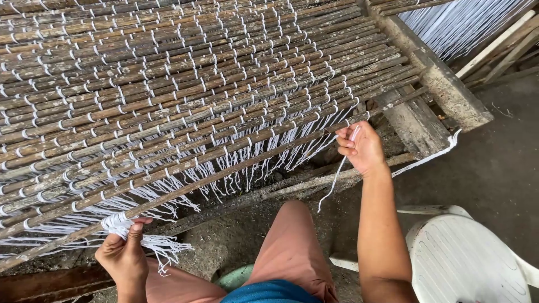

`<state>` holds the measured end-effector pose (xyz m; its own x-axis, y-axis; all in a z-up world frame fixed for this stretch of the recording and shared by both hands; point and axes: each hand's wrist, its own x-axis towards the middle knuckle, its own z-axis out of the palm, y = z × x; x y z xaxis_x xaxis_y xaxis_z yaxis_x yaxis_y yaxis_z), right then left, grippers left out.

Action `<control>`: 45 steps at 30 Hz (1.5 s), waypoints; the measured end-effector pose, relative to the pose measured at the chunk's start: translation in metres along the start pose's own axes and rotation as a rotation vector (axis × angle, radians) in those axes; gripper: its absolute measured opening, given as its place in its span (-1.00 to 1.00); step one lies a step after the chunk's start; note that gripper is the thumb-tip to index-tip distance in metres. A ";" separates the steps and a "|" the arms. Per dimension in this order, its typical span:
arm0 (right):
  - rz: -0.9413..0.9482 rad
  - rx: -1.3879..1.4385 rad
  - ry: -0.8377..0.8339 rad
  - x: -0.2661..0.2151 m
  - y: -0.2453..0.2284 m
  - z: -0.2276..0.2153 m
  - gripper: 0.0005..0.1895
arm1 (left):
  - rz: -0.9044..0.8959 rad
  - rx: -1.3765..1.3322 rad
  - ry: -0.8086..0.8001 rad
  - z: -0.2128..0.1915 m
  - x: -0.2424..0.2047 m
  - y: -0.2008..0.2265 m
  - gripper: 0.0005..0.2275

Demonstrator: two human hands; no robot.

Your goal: Threading and weaving candle wicks through a wooden frame of sticks in a workshop

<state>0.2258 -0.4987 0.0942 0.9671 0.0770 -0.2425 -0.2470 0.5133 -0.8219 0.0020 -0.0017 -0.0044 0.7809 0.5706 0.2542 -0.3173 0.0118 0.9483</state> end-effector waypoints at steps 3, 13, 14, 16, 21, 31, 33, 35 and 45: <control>-0.185 -0.132 0.003 0.006 0.033 0.005 -0.71 | -0.002 -0.056 -0.005 0.001 0.000 -0.005 -0.88; 0.173 -0.832 0.254 0.019 0.330 -0.069 -0.03 | 0.048 0.100 0.122 0.013 -0.002 -0.002 -0.91; 0.288 -1.039 0.027 0.022 0.358 -0.075 -0.23 | 0.032 0.043 0.076 0.019 -0.003 0.006 -0.85; 0.398 -1.243 -0.231 0.009 0.359 -0.024 -0.42 | 0.021 -0.005 0.048 0.030 -0.003 0.028 -0.80; -0.122 -0.847 -0.708 -0.065 0.286 0.180 -0.87 | -0.024 -0.091 -0.073 0.041 -0.005 0.063 -0.65; -0.342 -0.335 -0.636 -0.098 0.244 0.271 -0.85 | -0.060 -0.190 0.050 0.044 -0.012 0.066 -0.86; -0.093 0.017 -0.644 -0.103 0.225 0.272 -0.93 | 0.021 -0.150 0.074 0.049 -0.012 0.084 -0.88; -0.066 -0.072 -0.675 -0.096 0.246 0.265 -0.94 | 0.024 -0.155 0.082 0.047 -0.010 0.077 -0.88; 0.062 -0.148 -0.622 -0.104 0.202 0.259 -0.89 | 0.004 -0.134 0.135 0.050 -0.011 0.085 -0.93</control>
<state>0.0912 -0.1815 0.0875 0.7946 0.6069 0.0162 -0.2660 0.3720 -0.8893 -0.0070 -0.0478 0.0829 0.7035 0.6754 0.2214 -0.3958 0.1135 0.9113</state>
